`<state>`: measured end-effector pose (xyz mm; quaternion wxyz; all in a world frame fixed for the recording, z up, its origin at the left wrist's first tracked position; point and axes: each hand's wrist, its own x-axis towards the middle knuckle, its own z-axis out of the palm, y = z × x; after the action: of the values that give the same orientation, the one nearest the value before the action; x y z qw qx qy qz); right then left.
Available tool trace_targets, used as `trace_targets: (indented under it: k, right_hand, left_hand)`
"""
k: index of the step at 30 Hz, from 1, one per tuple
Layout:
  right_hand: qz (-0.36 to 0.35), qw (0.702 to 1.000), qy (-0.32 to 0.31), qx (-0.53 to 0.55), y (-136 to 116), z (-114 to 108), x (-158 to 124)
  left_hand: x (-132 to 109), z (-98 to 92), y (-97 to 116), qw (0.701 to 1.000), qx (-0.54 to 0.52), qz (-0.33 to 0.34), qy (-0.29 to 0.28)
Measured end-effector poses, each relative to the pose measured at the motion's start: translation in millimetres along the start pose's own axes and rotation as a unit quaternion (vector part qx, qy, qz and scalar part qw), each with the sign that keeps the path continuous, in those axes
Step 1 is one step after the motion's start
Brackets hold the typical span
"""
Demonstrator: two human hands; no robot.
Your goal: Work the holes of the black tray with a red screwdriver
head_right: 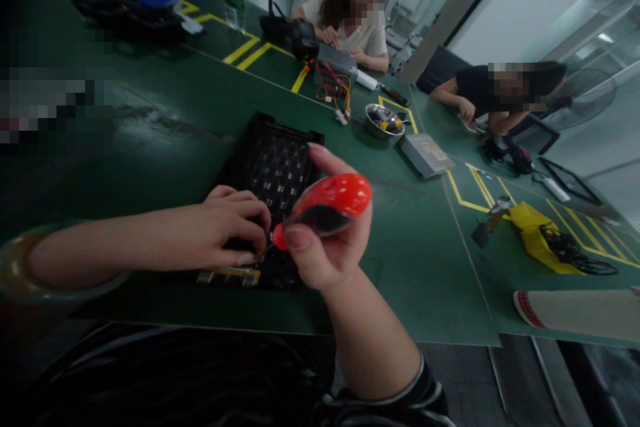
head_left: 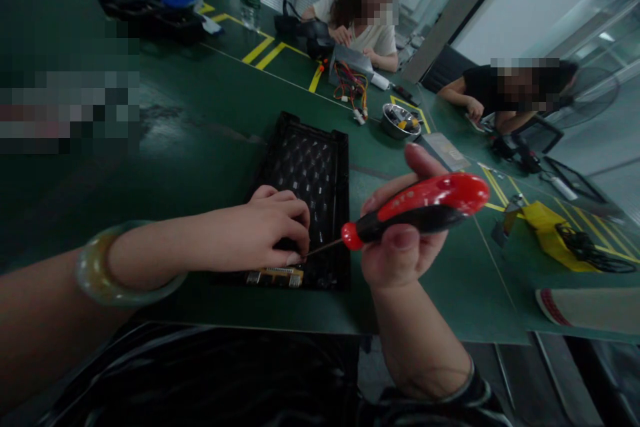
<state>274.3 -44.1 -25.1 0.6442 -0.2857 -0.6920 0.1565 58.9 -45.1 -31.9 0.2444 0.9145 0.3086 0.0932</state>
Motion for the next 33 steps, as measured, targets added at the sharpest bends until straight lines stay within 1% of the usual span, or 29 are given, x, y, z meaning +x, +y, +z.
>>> trace_targets:
  k: [2, 3, 4, 6, 7, 10, 12, 14, 17, 20, 25, 29, 33]
  right_hand:
    - [-0.057, 0.989, 0.136, 0.015, -1.4, 6.2, 6.7]
    - [-0.069, 0.981, 0.183, 0.011, -1.0, 8.1, 10.1]
    - [-0.064, 0.977, 0.205, -0.001, 0.1, 9.2, 12.9]
    - [-0.034, 0.978, 0.203, -0.03, 4.7, 8.8, 15.5]
    - [-0.018, 0.98, 0.193, -0.042, 7.8, 7.9, 15.1]
    - [0.033, 0.989, 0.137, -0.053, 17.5, 5.1, 9.8]
    - [0.046, 0.992, 0.105, -0.052, 22.2, 4.2, 5.3]
    - [0.042, 0.994, 0.08, -0.056, 24.5, 4.2, 2.1]
    - [0.035, 0.996, 0.058, -0.063, 25.5, 4.3, 0.4]
    - [0.033, 0.995, 0.053, -0.073, 25.8, 3.3, -0.1]
    - [0.042, 0.995, 0.08, -0.048, 21.3, 3.0, -0.3]
    - [0.008, 0.994, 0.111, -0.009, 14.1, 7.7, 2.6]
    - [-0.012, 0.993, 0.114, -0.005, 10.2, 11.1, 5.6]
  left_hand:
    - [0.4, -0.6, -0.3, 1.0, -0.009, 0.002, 0.007]
    - [0.5, -1.0, -1.1, 1.0, -0.015, 0.006, 0.013]
    - [0.6, -1.6, -2.6, 1.0, -0.02, 0.008, 0.02]
    - [1.1, -4.2, -6.5, 0.999, -0.026, -0.005, 0.034]
    - [1.4, -6.2, -8.7, 0.998, -0.024, -0.023, 0.046]
    - [2.5, -13.7, -15.6, 0.989, 0.005, -0.102, 0.107]
    - [2.9, -17.5, -20.0, 0.978, 0.03, -0.148, 0.145]
    - [3.1, -18.5, -24.2, 0.971, 0.044, -0.173, 0.16]
    - [3.7, -14.5, -29.8, 0.971, 0.053, -0.177, 0.151]
    - [4.7, -8.2, -33.7, 0.977, 0.056, -0.154, 0.135]
    - [5.0, -4.1, -35.2, 0.99, 0.02, -0.115, 0.083]
    - [4.5, -6.3, -33.1, 0.996, 0.003, -0.079, 0.047]
    - [4.6, -9.9, -30.3, 0.997, -0.019, -0.074, 0.027]
